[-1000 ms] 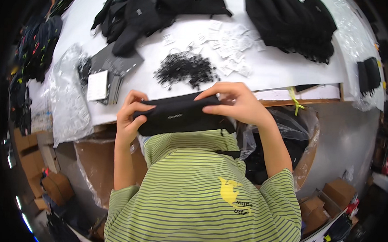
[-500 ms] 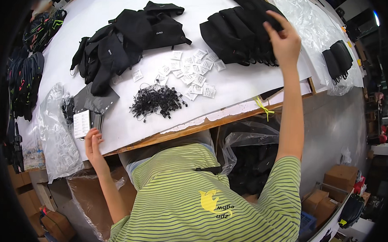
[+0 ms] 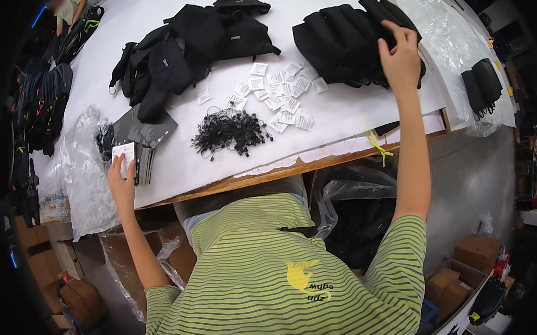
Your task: Assembling small black pouches by attaching tags and plastic components at a workbench.
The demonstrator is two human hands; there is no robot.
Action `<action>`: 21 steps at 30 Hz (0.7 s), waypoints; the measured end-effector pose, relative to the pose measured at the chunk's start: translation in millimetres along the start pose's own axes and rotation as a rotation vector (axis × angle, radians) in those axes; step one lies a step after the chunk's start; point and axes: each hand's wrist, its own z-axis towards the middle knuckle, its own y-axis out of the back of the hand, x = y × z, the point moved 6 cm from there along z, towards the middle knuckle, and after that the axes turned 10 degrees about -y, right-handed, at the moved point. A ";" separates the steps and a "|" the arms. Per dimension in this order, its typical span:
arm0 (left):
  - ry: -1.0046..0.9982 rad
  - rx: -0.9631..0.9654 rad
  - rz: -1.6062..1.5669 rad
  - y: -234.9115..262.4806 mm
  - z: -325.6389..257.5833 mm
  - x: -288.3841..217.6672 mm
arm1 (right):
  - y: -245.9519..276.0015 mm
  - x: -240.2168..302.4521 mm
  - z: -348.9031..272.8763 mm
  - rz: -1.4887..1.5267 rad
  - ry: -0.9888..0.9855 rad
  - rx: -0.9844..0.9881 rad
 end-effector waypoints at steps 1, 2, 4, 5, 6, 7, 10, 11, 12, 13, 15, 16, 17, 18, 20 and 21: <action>0.006 0.007 0.006 -0.1 0.2 0.3 | -1.0 16.3 -15.3 0.144 0.072 0.052; -0.005 -0.027 -0.024 2.0 0.1 -0.3 | -13.1 26.2 -34.9 0.255 0.079 0.168; -0.016 -0.055 -0.055 5.8 4.9 -7.9 | -42.1 42.3 -82.5 0.358 0.085 0.392; 0.048 -0.019 -0.119 9.6 7.2 -12.8 | -55.9 52.5 -107.1 0.357 0.089 0.503; 0.112 0.015 -0.183 10.9 8.2 -12.7 | -66.4 65.5 -130.6 0.301 0.056 0.632; 0.119 0.015 -0.175 10.6 8.2 -7.1 | -76.8 77.9 -152.3 0.247 0.027 0.761; 0.105 -0.072 -0.165 14.0 10.4 4.7 | -92.5 100.7 -196.5 0.229 0.057 0.844; 0.107 -0.070 -0.159 15.9 12.1 2.7 | -97.3 103.4 -208.1 0.208 0.057 0.853; 0.060 -0.175 -0.136 24.7 13.7 -2.1 | -102.1 103.7 -216.7 0.185 0.057 0.862; 0.012 -0.280 -0.114 33.7 14.0 -8.2 | -106.9 101.9 -222.7 0.188 0.057 0.866; -0.012 -0.379 -0.081 50.4 13.9 -28.8 | -111.0 95.9 -227.3 0.215 0.022 0.809; -0.108 -0.438 -0.101 60.5 14.0 -50.1 | -110.3 94.9 -227.8 0.212 0.021 0.814; -0.202 -0.498 -0.121 65.0 10.0 -69.6 | -108.9 93.7 -227.1 0.229 -0.006 0.835; -0.280 -0.480 -0.180 61.6 5.8 -85.7 | -107.9 93.5 -224.4 0.248 -0.031 0.856; -0.306 -0.210 -0.222 33.8 -7.7 -107.9 | -103.0 82.3 -217.2 0.222 -0.066 0.860; -0.359 -0.124 -0.245 26.4 -16.7 -123.4 | -97.4 74.9 -212.0 0.207 -0.094 0.858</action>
